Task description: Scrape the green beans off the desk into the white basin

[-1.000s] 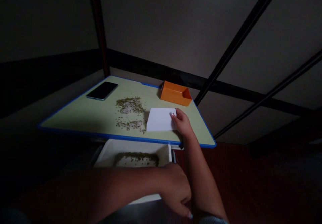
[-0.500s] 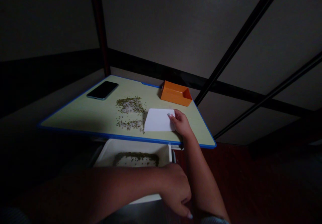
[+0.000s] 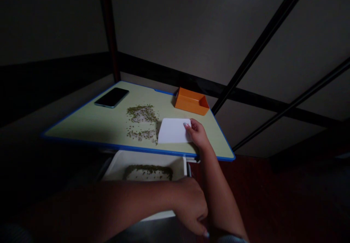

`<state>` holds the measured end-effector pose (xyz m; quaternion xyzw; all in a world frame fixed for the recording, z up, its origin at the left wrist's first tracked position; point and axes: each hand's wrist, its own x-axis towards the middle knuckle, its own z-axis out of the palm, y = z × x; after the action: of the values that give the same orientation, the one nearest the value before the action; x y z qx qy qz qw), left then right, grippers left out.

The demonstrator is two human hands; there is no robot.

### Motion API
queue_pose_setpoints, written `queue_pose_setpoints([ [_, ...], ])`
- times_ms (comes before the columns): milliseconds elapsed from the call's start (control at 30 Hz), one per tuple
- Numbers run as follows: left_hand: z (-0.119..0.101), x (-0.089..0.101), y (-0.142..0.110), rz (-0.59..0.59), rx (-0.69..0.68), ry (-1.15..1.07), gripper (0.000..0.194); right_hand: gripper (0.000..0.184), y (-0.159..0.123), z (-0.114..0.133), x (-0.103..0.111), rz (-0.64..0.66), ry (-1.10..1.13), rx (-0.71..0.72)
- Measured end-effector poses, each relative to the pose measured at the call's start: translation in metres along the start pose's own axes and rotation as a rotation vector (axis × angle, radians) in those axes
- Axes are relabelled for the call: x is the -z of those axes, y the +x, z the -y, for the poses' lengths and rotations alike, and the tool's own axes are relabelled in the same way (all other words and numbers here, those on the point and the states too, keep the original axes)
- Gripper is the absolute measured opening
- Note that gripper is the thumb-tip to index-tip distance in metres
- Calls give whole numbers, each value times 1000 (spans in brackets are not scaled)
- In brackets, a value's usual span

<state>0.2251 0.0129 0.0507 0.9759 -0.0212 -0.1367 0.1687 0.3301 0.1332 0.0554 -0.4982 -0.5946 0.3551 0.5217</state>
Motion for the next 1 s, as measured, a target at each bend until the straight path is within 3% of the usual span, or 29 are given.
queue_pose_setpoints([
  [1000,-1,6,-1,63,1,15,46,40,-3,8,-4,63,-7,8],
])
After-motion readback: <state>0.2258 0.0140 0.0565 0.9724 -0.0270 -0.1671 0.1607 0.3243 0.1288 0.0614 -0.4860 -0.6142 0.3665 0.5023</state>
